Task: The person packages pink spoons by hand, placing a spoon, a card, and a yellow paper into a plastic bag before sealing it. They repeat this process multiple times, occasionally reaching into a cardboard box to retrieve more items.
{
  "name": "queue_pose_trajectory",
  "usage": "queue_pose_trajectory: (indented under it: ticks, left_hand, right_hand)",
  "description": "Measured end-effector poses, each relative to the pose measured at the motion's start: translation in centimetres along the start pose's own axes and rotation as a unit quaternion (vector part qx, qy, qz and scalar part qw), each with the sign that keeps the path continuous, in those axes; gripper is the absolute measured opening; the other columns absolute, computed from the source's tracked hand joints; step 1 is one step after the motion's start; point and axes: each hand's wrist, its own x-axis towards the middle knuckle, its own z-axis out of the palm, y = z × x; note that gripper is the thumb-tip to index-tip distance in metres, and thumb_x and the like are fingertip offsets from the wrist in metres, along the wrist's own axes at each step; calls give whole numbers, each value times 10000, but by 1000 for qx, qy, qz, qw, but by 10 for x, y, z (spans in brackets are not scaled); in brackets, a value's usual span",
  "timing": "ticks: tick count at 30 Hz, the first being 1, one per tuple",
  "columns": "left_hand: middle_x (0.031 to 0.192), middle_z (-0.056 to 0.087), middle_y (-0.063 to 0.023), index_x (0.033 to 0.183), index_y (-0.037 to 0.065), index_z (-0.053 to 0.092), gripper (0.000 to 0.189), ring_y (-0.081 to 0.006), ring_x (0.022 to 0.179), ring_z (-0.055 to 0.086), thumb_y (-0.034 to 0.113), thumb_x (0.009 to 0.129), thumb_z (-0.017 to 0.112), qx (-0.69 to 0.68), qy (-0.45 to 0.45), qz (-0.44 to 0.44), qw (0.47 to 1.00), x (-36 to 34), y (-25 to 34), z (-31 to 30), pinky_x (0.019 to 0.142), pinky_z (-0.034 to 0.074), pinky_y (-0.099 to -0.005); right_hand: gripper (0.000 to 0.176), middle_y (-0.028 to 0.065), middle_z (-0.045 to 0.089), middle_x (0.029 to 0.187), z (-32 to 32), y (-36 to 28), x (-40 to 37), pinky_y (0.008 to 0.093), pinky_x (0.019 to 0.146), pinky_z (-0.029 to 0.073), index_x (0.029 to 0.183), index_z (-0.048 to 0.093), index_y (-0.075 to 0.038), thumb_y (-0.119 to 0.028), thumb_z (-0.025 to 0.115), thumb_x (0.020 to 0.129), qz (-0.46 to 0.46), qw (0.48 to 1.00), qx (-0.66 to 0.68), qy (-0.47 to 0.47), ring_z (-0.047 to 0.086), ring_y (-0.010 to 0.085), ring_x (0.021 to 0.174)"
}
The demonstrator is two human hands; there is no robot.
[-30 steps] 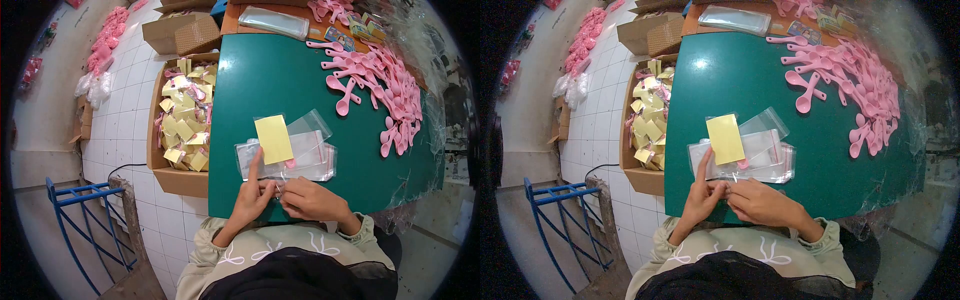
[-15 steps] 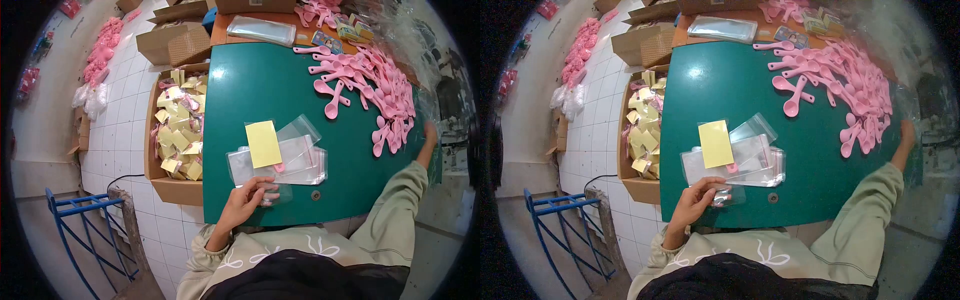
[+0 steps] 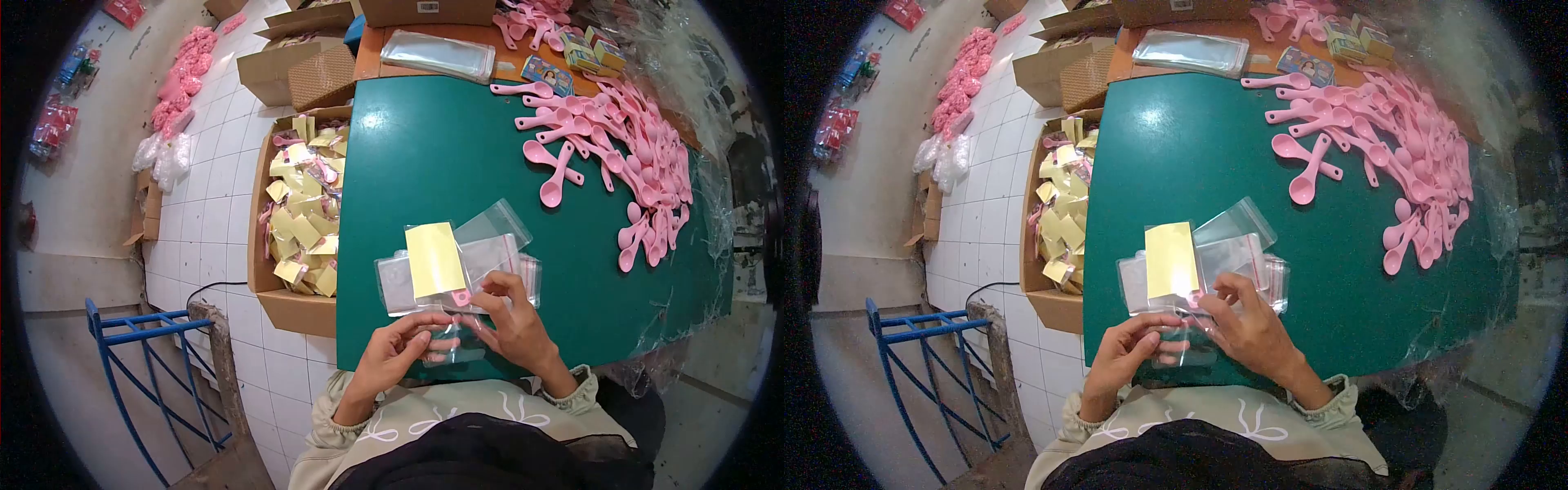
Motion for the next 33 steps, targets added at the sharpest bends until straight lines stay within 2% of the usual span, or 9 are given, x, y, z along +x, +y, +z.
queue_pose_trajectory:
  ticks: [6, 9, 10, 13, 14, 17, 20, 24, 33]
  left_hand:
    - [1153, 583, -132, 1245, 7, 426, 295, -161, 954, 612, 51, 955, 404, -56, 22, -18, 998, -13, -5, -8, 796, 512, -258]
    - [1093, 612, -139, 1238, 13, 401, 340, -154, 944, 618, -1, 908, 479, 168, 59, 76, 981, -6, -22, -13, 775, 513, -262]
    - [1042, 624, -130, 1147, 9, 473, 307, -161, 886, 634, -26, 852, 551, 176, 85, 100, 976, -3, -19, -7, 741, 518, -266]
    - [995, 617, -106, 1033, 10, 542, 218, -190, 842, 633, -26, 822, 584, 323, 89, 107, 936, 0, -15, -9, 715, 529, -280]
    - [962, 592, -93, 929, 3, 570, 135, -209, 817, 620, -18, 801, 608, 341, 97, 115, 928, 1, -10, -7, 682, 540, -290]
    - [962, 599, -68, 888, 5, 584, 111, -129, 803, 593, 0, 794, 643, 355, 111, 133, 919, 2, -6, -1, 663, 498, -243]
    - [979, 567, -92, 896, -10, 573, 140, -190, 815, 612, -2, 777, 647, 327, 128, 138, 926, 3, -16, 0, 637, 544, -268]
    - [969, 566, -91, 886, -8, 579, 134, -167, 791, 609, 14, 780, 659, 301, 148, 133, 933, 5, -21, 1, 625, 540, -251]
    - [930, 568, -69, 930, -16, 518, 172, -100, 796, 580, -21, 809, 641, 185, 200, 76, 959, 8, -29, 3, 610, 518, -210]
  right_hand:
    - [193, 128, 515, 961, -2, -1, 0, 325, 661, 514, 908, 590, -3, -6, 681, 738, 3, 999, 42, -27, 589, 234, 773]
    - [188, 131, 507, 980, -3, -1, -1, 322, 684, 515, 910, 586, -6, -7, 677, 746, 3, 997, 60, -38, 588, 233, 781]
    - [185, 131, 505, 983, -5, -2, -2, 316, 688, 513, 905, 585, -4, -8, 678, 746, 7, 997, 63, -46, 588, 234, 782]
    - [174, 128, 499, 995, -9, -3, -4, 301, 701, 508, 890, 582, 1, -10, 681, 748, 35, 994, 79, -67, 590, 229, 783]
    - [168, 125, 497, 999, -11, -5, -6, 296, 705, 506, 884, 581, 2, -8, 682, 749, 53, 992, 91, -72, 592, 221, 784]
    - [142, 118, 506, 1004, -15, -9, -5, 278, 699, 504, 877, 577, 6, -14, 670, 771, 130, 977, 146, -82, 597, 186, 788]
    - [112, 111, 527, 995, -10, -7, -7, 260, 687, 511, 885, 573, 14, -24, 643, 807, 216, 944, 237, -82, 597, 145, 798]
    - [104, 99, 564, 950, 0, -4, -14, 238, 663, 520, 912, 568, 35, -31, 610, 844, 283, 895, 341, -45, 603, 118, 783]
    - [106, 73, 619, 791, 7, -10, -11, 229, 606, 526, 904, 528, 47, -13, 602, 856, 370, 871, 324, -9, 623, 106, 687]
